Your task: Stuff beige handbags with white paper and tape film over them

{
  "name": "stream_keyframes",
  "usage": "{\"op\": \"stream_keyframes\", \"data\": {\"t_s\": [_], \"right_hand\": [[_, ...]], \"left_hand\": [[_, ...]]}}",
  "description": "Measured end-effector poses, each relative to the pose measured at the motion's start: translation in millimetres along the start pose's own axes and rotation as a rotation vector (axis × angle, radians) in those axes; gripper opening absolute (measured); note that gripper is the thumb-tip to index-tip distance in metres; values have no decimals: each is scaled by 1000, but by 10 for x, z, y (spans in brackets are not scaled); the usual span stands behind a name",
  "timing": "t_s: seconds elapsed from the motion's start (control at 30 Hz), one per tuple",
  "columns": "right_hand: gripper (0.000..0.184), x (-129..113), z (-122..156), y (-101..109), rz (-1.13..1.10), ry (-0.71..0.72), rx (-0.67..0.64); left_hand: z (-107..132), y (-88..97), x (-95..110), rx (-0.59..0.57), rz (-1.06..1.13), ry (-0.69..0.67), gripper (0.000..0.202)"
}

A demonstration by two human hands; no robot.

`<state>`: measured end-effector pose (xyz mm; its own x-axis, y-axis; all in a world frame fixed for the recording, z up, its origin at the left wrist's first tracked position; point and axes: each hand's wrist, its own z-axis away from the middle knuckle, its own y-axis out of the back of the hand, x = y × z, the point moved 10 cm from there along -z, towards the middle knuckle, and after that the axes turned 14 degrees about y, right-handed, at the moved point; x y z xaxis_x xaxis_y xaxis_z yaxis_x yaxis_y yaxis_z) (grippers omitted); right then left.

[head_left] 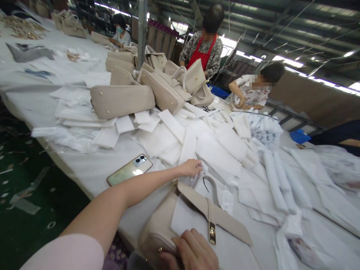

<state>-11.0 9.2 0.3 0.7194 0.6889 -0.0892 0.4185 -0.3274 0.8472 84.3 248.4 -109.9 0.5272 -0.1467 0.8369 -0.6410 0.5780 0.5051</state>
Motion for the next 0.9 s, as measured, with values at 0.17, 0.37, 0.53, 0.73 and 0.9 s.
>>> {"op": "stream_keyframes", "data": {"t_s": [0.17,0.37,0.53,0.73,0.9], "right_hand": [[14,187,69,-179,-177,-204,-166],[17,301,112,-310,-263,-412,-328],[21,255,66,-284,-244,-407,-356],[24,182,15,-218,-205,-380,-376],[23,136,-2,-190,-158,-363,-380]], "left_hand": [[-38,89,16,38,30,25,11],[431,475,6,139,90,32,25],[1662,897,-468,292,387,51,26],[3178,401,-1584,449,501,442,23],[3416,-249,-1758,370,426,532,17]]}}
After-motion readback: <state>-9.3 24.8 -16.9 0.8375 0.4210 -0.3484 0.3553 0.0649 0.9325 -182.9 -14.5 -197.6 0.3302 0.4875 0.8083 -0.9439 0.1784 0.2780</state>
